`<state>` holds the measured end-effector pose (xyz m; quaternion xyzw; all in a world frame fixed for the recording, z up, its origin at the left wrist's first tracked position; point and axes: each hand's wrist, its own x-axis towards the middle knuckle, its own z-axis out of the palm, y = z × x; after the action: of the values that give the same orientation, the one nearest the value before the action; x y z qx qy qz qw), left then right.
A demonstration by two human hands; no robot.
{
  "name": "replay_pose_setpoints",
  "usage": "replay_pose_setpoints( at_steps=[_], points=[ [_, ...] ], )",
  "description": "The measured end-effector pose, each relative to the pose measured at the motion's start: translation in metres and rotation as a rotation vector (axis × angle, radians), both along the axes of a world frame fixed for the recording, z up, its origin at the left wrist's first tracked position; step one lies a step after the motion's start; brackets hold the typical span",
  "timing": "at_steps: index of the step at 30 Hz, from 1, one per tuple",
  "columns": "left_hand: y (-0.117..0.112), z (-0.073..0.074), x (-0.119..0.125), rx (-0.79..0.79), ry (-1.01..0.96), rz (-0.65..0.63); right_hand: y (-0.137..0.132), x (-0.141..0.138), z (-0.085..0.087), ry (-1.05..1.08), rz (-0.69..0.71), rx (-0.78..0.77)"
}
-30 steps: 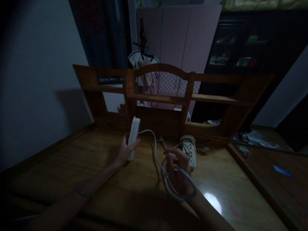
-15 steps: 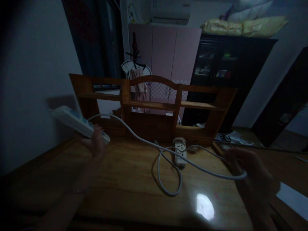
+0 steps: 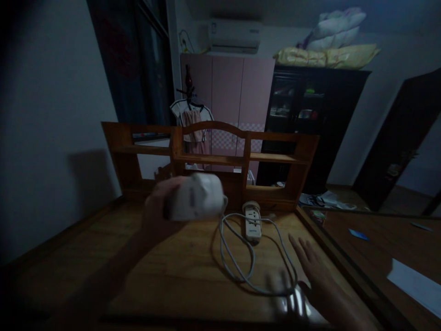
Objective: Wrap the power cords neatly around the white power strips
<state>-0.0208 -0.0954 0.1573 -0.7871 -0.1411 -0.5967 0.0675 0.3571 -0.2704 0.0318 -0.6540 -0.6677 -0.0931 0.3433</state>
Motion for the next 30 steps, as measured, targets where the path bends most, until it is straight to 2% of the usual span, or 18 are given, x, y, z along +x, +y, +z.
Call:
replay_pose_setpoints(
  at_steps=[3, 5, 6, 8, 10, 13, 15, 17, 20, 23, 25, 27, 30],
  points=[
    [-0.017, -0.005, 0.017, 0.206, 0.331, -0.079, -0.002, -0.043, 0.045, 0.184, 0.199, -0.076],
    [-0.027, -0.008, 0.026, 0.384, 0.458, -0.102, 0.001, -0.072, 0.071, 0.301, 0.350, -0.008],
    [-0.032, -0.009, 0.030, 0.466, 0.496, -0.107, 0.005, -0.084, 0.080, 0.307, 0.377, 0.009],
    [-0.042, -0.010, 0.035, 0.597, 0.538, -0.095, 0.016, -0.101, 0.088, 0.283, 0.415, 0.038],
    [-0.051, -0.011, 0.035, 0.696, 0.567, -0.070, 0.030, -0.109, 0.087, 0.264, 0.504, -0.044],
    [-0.056, -0.013, 0.030, 0.739, 0.622, -0.043, 0.051, -0.114, 0.084, 0.189, 0.601, -0.118],
    [-0.055, -0.015, 0.022, 0.685, 0.660, -0.008, 0.061, -0.114, 0.086, 0.150, 0.607, -0.168],
    [-0.050, -0.019, 0.013, 0.568, 0.691, 0.069, 0.065, -0.112, 0.093, 0.166, 0.554, -0.206],
    [-0.040, -0.025, -0.001, 0.279, 0.699, 0.176, 0.064, -0.106, 0.107, 0.223, 0.469, -0.184],
    [-0.032, -0.030, -0.013, 0.016, 0.743, 0.241, 0.058, -0.098, 0.123, 0.237, 0.477, -0.160],
    [-0.028, -0.034, -0.019, -0.105, 0.787, 0.271, 0.055, -0.095, 0.133, 0.238, 0.490, -0.157],
    [-0.025, -0.037, -0.023, -0.199, 0.785, 0.241, 0.054, -0.092, 0.141, 0.234, 0.494, -0.167],
    [-0.022, -0.041, -0.026, -0.300, 0.697, 0.088, 0.061, -0.089, 0.147, 0.253, 0.527, -0.182]
  ],
)
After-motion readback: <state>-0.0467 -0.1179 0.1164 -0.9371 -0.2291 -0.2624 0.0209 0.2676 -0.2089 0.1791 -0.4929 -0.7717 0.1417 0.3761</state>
